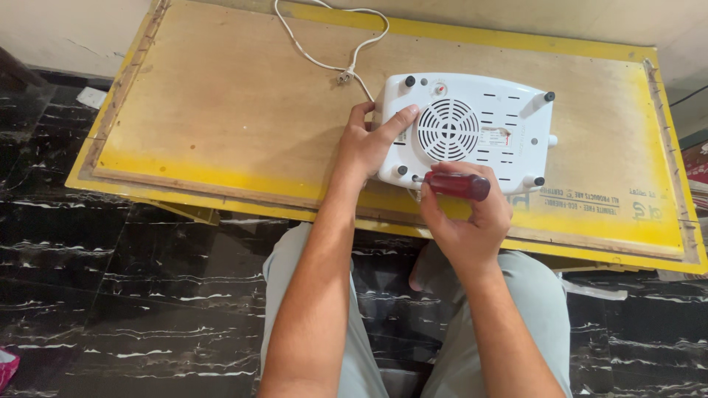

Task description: The person sits at a low table and uses a screwdriver to unscrew the base of a small white electric appliance. They remove the base cover, manipulate the internal fan and motor assembly by hand, reposition the appliance, and then drive the base screws back in with the screwdriver.

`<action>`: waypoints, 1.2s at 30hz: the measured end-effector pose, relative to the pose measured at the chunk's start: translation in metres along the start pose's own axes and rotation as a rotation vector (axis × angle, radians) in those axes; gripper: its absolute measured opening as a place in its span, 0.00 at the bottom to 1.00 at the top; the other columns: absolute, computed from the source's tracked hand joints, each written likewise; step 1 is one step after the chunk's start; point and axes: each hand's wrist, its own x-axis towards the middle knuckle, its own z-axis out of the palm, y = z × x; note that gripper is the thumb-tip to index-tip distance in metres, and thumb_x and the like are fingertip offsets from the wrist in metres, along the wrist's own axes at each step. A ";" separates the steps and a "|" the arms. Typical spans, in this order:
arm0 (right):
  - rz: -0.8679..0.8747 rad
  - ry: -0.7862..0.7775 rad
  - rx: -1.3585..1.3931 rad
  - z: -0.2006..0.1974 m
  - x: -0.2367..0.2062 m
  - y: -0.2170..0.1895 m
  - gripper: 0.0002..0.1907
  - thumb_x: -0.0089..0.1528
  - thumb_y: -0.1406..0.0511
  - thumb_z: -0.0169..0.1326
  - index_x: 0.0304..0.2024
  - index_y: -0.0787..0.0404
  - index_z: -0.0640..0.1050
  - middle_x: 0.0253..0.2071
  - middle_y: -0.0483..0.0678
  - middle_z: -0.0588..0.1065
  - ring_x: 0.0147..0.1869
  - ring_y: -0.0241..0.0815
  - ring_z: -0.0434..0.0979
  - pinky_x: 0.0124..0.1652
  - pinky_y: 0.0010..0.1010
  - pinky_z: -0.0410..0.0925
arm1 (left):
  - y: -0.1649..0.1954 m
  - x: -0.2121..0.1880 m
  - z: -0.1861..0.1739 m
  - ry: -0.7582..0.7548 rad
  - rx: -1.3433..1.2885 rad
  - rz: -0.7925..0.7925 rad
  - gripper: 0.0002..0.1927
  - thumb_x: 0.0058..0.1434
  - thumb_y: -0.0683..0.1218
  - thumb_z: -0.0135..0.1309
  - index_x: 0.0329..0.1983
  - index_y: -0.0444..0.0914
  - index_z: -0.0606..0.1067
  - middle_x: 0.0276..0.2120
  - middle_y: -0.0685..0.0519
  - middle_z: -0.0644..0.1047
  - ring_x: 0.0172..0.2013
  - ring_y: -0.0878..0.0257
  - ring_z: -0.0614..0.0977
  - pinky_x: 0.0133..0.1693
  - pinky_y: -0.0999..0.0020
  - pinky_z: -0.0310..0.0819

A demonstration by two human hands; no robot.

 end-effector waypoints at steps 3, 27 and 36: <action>-0.106 0.087 -0.062 0.004 -0.002 -0.001 0.24 0.56 0.70 0.73 0.51 0.68 0.76 0.50 0.55 0.74 0.52 0.47 0.78 0.52 0.32 0.72 | 0.002 -0.002 0.000 0.005 0.029 0.001 0.52 0.42 0.67 0.66 0.61 0.29 0.68 0.40 0.41 0.83 0.36 0.58 0.88 0.35 0.67 0.83; 0.144 0.062 0.264 0.019 -0.025 0.015 0.30 0.61 0.77 0.66 0.63 0.68 0.68 0.57 0.53 0.77 0.53 0.39 0.81 0.55 0.29 0.76 | 0.002 -0.002 0.003 -0.005 0.017 -0.016 0.52 0.41 0.67 0.66 0.61 0.29 0.67 0.42 0.39 0.82 0.37 0.56 0.88 0.36 0.66 0.84; 0.181 0.083 0.232 0.015 -0.029 0.023 0.19 0.65 0.79 0.66 0.55 0.66 0.74 0.48 0.52 0.79 0.48 0.36 0.81 0.49 0.27 0.75 | 0.001 -0.001 0.003 -0.002 -0.008 -0.012 0.53 0.41 0.66 0.67 0.62 0.28 0.66 0.40 0.38 0.82 0.34 0.57 0.88 0.34 0.67 0.84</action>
